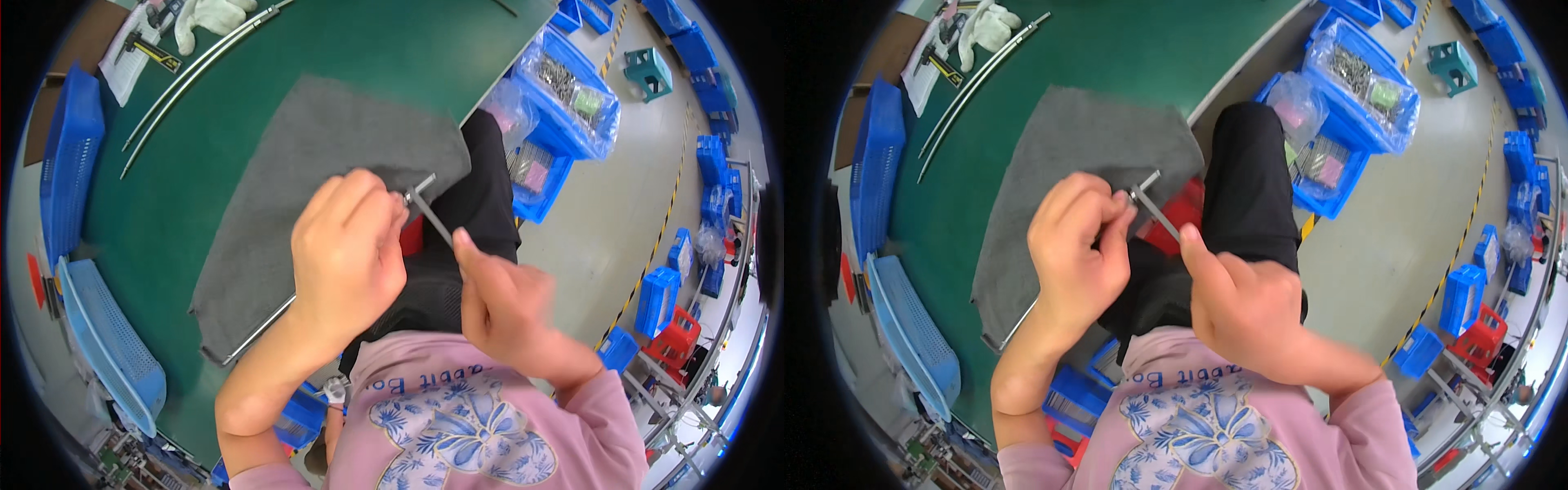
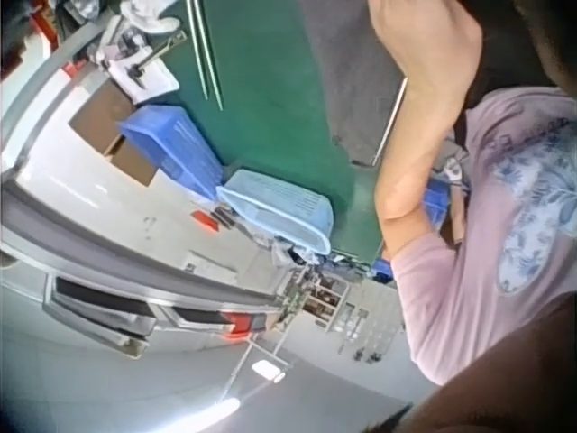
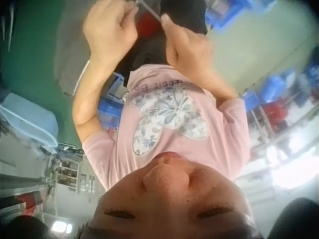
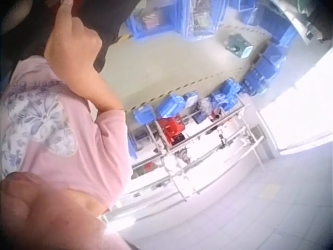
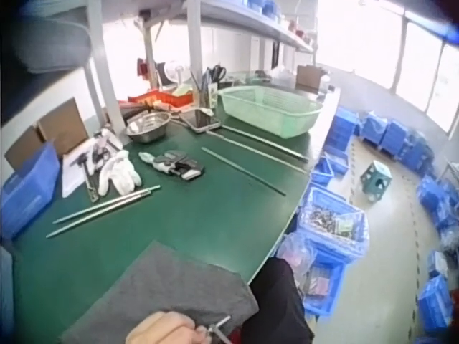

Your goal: Use a metal file to sand and smooth the end of a metal rod component.

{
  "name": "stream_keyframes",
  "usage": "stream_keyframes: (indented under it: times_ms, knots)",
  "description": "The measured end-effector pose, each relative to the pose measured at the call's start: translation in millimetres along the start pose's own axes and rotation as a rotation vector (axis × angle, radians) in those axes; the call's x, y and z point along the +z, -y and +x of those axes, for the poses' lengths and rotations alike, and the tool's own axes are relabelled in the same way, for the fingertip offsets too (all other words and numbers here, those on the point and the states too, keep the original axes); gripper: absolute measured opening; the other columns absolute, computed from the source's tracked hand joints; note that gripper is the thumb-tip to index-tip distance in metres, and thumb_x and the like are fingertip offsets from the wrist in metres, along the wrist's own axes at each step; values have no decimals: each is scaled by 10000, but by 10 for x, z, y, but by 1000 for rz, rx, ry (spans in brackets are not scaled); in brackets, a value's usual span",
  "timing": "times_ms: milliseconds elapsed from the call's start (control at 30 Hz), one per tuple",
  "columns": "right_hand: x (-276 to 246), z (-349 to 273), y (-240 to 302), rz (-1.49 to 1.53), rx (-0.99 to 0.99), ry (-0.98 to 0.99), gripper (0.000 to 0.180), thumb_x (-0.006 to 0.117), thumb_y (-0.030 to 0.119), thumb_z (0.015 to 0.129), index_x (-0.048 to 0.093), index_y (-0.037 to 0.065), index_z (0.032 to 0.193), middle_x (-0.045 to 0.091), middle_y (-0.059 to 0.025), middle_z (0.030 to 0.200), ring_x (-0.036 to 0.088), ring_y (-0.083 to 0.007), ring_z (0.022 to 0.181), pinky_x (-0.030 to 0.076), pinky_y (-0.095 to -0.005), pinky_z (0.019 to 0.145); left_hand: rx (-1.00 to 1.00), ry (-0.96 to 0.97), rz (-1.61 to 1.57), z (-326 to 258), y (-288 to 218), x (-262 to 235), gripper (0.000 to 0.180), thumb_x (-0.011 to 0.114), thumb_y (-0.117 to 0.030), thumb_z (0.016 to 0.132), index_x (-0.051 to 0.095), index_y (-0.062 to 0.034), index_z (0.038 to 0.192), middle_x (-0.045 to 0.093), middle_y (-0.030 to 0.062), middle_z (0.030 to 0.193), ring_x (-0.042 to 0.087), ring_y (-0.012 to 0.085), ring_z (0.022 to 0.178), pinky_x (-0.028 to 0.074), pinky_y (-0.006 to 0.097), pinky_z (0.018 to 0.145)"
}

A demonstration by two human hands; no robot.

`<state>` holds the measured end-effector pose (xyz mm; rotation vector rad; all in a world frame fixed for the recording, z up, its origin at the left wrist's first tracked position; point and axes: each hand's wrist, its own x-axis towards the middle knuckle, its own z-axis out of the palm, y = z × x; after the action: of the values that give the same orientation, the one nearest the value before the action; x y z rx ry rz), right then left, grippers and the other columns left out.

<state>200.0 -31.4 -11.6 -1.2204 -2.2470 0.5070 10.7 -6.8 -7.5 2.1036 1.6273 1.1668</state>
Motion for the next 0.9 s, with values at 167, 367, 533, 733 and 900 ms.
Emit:
stream_keyframes:
  times_ms: [167,367,533,733,900]
  knots:
    - [-61,306,81,-17,-29,115,395,601,-54,804,616,-23,1197,606,-111,681,583,-243,509,419,-336,444,18,-17,10,-12,20,-14,170,680,86,625,573,2,725,531,91,741,526,275,639,439,368,561]
    - [55,428,88,-21,-70,35,428,610,-62,772,617,-31,1199,579,-97,624,543,-219,448,389,-333,412,49,-9,52,-11,24,-7,176,684,84,619,577,-5,726,532,88,739,530,274,639,440,369,561]
    - [161,76,-14,-3,-19,9,380,616,-71,774,636,-39,1152,636,-110,690,582,-219,481,430,-294,452,47,2,24,5,32,-19,182,689,83,616,579,-9,728,539,87,743,534,274,639,440,365,556]
    - [462,74,-84,139,-73,-272,312,630,-103,769,659,-48,1075,691,-134,778,616,-192,513,450,-271,476,39,14,43,0,37,-40,192,697,81,608,577,-9,728,535,81,735,532,266,631,438,360,551]
    - [479,264,-23,231,-97,-318,291,633,-102,752,658,-71,1041,680,-129,736,582,-179,472,443,-260,467,46,18,55,-11,11,-48,199,699,82,604,571,-9,725,532,80,732,528,266,621,432,361,540]
